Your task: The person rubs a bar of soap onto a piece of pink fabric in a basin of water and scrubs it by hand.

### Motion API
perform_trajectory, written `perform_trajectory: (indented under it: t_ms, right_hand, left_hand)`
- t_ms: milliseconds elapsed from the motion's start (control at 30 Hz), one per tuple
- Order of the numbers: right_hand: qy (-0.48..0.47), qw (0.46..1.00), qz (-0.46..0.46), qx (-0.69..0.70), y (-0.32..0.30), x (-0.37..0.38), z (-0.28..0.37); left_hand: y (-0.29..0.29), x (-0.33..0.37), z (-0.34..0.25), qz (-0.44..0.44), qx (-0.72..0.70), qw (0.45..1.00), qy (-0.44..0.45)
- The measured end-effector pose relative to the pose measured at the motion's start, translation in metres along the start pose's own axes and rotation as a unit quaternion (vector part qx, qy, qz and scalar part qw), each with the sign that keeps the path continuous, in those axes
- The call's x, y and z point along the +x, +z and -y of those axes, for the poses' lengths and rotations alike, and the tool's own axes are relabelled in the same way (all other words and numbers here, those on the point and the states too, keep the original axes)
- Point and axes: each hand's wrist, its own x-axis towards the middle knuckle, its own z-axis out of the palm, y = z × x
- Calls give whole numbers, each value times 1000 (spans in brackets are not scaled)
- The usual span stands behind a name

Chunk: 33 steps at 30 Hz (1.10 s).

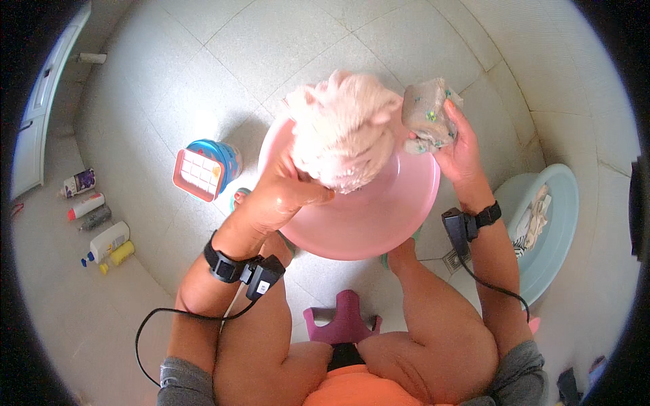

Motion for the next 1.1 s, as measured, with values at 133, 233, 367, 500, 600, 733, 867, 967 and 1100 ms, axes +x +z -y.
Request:
perform_trajectory:
  t_ms: [133,233,367,500,600,733,867,967,1100]
  right_hand:
    - [19,996,-45,-70,15,-1,-21]
    - [13,971,-90,-221,60,-1,-57]
    - [-206,812,41,-545,63,14,-133]
    - [-212,629,46,-746,59,19,-148]
    - [-248,533,25,-809,33,43,-144]
    - [-205,577,-21,-790,25,41,-122]
    - [-189,691,-24,-697,57,20,-131]
    - [-177,707,94,-678,77,-6,-152]
    - [-203,578,106,-784,45,12,-157]
  left_hand:
    - [-37,10,49,-76,5,990,-121]
    - [-63,10,65,-74,153,943,-285]
    - [-52,-3,64,54,188,959,-207]
    - [-53,-11,48,125,351,892,-255]
    - [-48,-23,37,141,394,897,-146]
    - [-44,-22,19,222,488,832,-140]
    - [-54,-17,46,214,544,801,-129]
    - [-55,-18,57,233,590,765,-114]
    - [-54,-30,48,222,655,720,-53]
